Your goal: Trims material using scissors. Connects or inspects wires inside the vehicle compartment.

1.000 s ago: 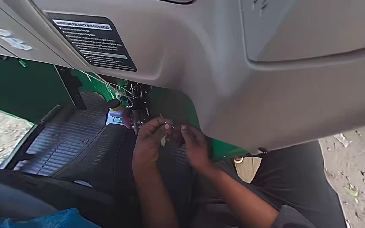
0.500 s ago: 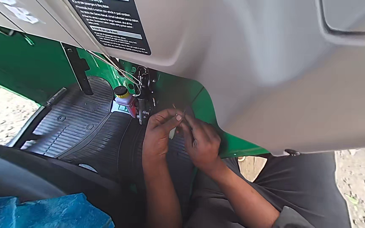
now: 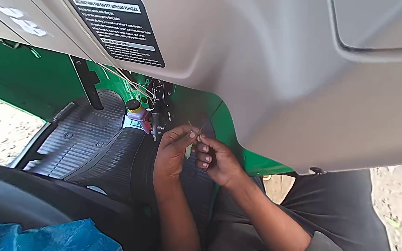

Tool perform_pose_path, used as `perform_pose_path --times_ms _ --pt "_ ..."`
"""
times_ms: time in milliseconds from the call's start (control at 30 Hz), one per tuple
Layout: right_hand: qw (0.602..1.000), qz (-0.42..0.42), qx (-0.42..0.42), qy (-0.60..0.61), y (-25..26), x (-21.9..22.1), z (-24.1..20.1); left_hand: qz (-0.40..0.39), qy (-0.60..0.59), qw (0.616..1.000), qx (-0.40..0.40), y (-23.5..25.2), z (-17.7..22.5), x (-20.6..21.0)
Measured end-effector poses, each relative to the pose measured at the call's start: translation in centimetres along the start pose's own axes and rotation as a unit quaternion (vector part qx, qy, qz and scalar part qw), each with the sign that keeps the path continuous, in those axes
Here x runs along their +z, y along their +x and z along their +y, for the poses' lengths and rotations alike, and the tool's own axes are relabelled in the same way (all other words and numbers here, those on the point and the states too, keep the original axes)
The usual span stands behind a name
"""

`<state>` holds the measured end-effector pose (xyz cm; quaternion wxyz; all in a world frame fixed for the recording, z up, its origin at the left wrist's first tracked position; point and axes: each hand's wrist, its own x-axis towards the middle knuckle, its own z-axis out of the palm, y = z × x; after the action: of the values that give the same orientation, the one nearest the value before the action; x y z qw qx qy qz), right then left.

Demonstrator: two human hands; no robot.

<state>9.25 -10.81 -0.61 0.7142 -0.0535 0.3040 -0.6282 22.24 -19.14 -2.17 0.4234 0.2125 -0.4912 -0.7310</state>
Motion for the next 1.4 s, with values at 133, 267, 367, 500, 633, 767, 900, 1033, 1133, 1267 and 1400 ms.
perform_pose_path --times_ms 133,267,367,500,633,767,900,1033,1133,1267,1400 --pt "0.849 0.099 -0.371 -0.363 -1.1 -0.1 1.5 0.017 -0.023 1.0 -0.007 -0.2 0.2 0.5" --pt "0.536 0.159 -0.562 -0.609 -0.4 -1.2 1.5 0.031 -0.037 0.999 -0.008 -0.3 0.1 1.3" --pt "0.467 0.177 -0.585 -0.638 -0.1 -1.3 1.4 0.039 -0.03 0.999 -0.008 -0.3 0.1 1.8" --pt "0.436 0.179 -0.599 -0.647 0.2 -1.6 1.6 0.052 -0.016 0.999 0.0 -0.4 0.1 1.7" --pt "0.436 0.174 -0.608 -0.64 0.1 -1.8 1.7 0.057 -0.009 0.998 0.002 -0.4 0.0 1.9" --pt "0.421 0.166 -0.621 -0.641 0.3 -1.7 1.4 0.056 -0.006 0.998 0.009 -0.5 0.0 2.3" --pt "0.424 0.157 -0.619 -0.643 0.2 -1.6 1.3 0.05 0.005 0.999 0.009 -0.5 0.1 2.2" --pt "0.527 0.152 -0.57 -0.611 0.3 -1.5 1.3 0.023 0.043 0.999 -0.005 -0.6 -0.2 1.7" --pt "0.768 0.134 -0.418 -0.466 0.1 -1.0 1.1 -0.001 0.065 0.998 -0.014 -0.4 -0.5 1.1" --pt "0.99 0.083 -0.07 -0.093 0.1 -0.3 0.0 -0.01 0.05 0.999 -0.009 -0.2 -0.7 0.5" --pt "0.998 0.038 -0.049 -0.031 -0.3 -0.5 0.3 -0.019 0.044 0.999 0.011 -0.3 -0.2 0.3"
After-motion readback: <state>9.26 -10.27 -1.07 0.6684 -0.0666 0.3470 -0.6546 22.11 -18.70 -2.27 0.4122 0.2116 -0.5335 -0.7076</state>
